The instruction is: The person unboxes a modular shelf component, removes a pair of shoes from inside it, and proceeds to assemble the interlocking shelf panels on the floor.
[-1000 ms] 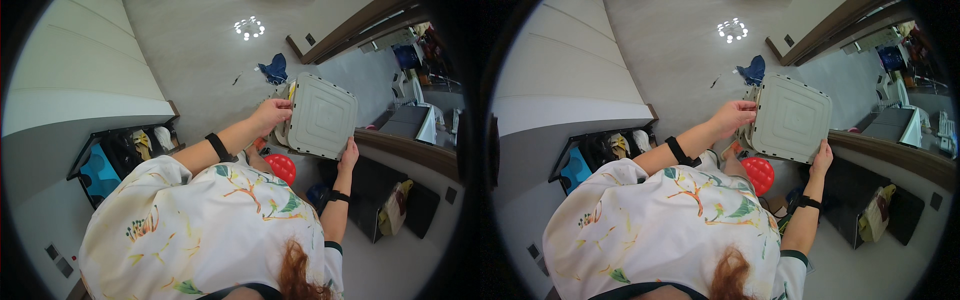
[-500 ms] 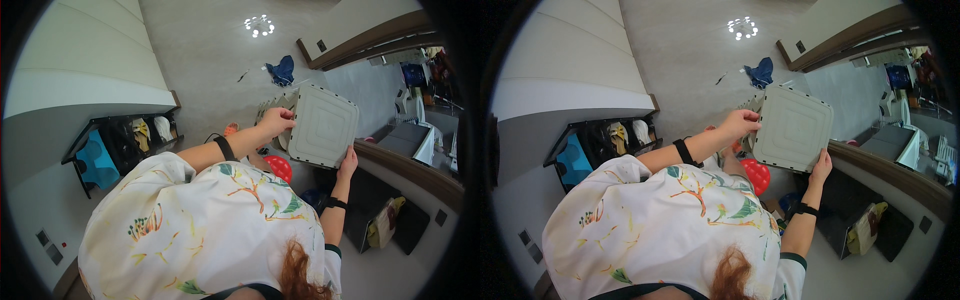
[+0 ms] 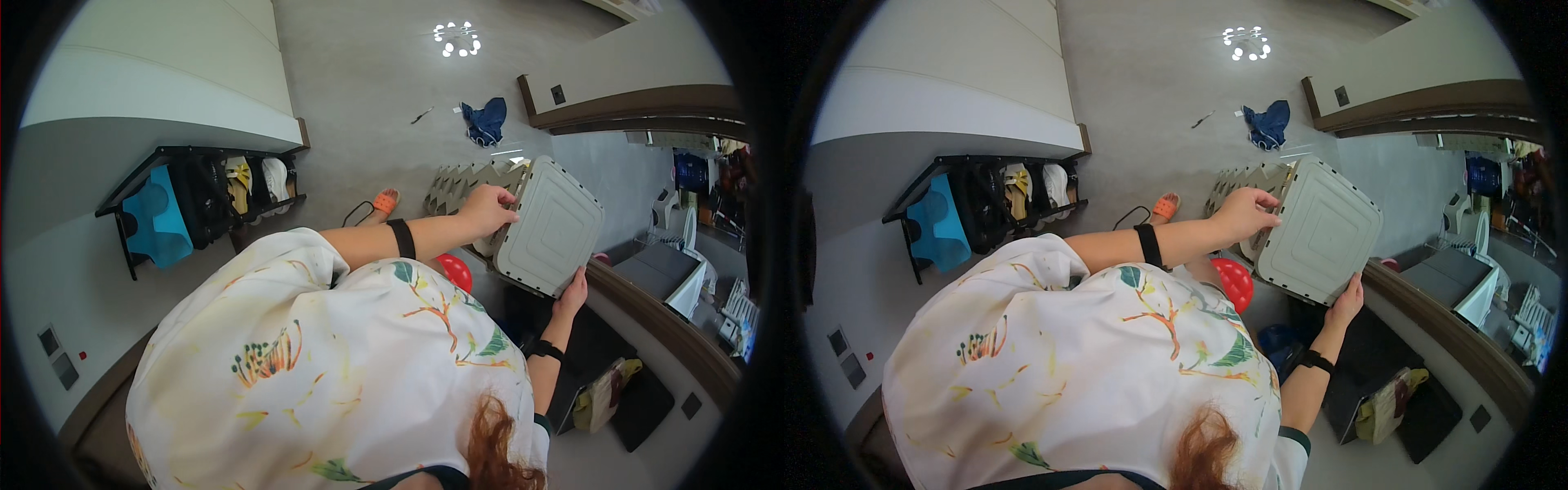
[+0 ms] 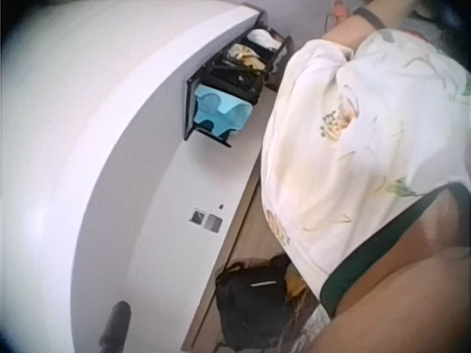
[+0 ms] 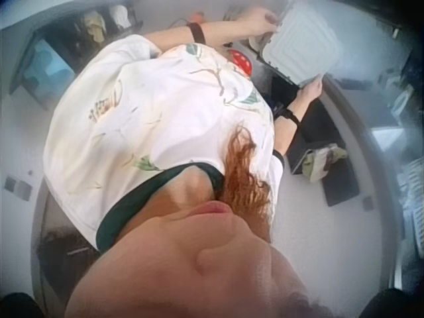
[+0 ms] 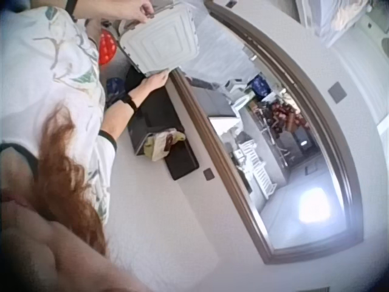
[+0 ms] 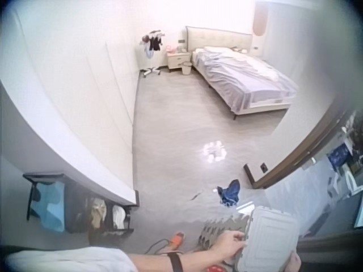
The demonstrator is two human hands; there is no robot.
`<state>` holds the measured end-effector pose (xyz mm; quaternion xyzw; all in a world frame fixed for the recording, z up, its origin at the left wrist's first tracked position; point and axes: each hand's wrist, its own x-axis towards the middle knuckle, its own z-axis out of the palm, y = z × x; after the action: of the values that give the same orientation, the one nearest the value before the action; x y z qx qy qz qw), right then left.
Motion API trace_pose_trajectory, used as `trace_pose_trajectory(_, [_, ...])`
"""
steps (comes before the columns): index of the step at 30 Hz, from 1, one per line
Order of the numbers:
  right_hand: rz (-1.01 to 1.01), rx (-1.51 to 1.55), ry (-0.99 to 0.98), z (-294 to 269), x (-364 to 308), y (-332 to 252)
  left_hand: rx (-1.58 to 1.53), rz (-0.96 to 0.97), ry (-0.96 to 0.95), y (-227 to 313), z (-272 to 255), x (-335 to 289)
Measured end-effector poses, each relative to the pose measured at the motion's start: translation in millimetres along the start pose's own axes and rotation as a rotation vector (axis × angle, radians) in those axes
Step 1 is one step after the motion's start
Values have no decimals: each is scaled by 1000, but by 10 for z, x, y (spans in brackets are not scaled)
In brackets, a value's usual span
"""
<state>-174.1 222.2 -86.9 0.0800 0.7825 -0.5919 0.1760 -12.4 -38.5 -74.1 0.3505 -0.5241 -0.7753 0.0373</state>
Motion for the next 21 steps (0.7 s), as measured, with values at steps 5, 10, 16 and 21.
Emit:
trace_pose_trajectory(5, [-28, -29, -46, -5, 14, -39, -3, 0, 18, -102, -3, 36])
trace_pose_trajectory(10, [-20, -49, -54, 16, 42, -62, -12, 8, 44, -95, -7, 18])
trace_pose_trajectory(16, [-51, -19, -71, -34, 101, 40, -9, 40, 20, -91, -44, 17])
trace_pose_trajectory(21, [-70, 41, -117, -9, 86, 83, 4, -13, 0, -98, -97, 18])
